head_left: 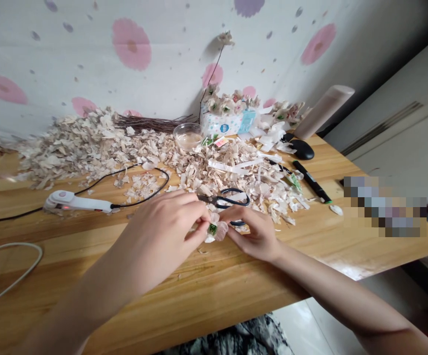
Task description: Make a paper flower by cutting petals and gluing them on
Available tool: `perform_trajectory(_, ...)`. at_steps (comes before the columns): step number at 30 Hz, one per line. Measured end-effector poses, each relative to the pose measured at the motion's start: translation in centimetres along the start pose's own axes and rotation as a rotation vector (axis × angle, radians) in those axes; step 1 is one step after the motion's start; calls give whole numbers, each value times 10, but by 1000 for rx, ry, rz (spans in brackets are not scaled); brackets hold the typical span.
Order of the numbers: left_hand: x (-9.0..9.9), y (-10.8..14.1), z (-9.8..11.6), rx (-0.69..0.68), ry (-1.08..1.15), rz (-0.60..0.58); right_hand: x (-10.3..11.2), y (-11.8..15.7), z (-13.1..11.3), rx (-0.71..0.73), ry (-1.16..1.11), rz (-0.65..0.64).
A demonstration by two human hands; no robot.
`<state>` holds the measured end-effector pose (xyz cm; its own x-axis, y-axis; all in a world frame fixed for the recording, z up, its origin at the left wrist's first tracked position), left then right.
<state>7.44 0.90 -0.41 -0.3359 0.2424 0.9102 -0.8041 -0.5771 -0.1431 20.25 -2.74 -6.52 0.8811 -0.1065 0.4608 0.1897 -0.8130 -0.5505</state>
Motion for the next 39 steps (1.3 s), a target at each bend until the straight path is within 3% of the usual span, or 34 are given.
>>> perform_trajectory(11,-3,-3,-14,34,56,-36,-2,-1,1,-22,-11,-15)
perform_trajectory(39,-4,-4,-16,53,114,-66,-4,-1,0,-6,-29,-54)
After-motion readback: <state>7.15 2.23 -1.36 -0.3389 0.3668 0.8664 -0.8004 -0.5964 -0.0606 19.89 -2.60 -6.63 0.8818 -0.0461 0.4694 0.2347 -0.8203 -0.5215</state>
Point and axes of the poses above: each hand's wrist, its own y-axis away from the middle knuckle, its own x-axis out of the back of the hand, z = x × y, the point moved 7 cm from there along -y, towards the middle knuckle, and after that the axes turned 7 degrees about -x, right-handed, at the moved point
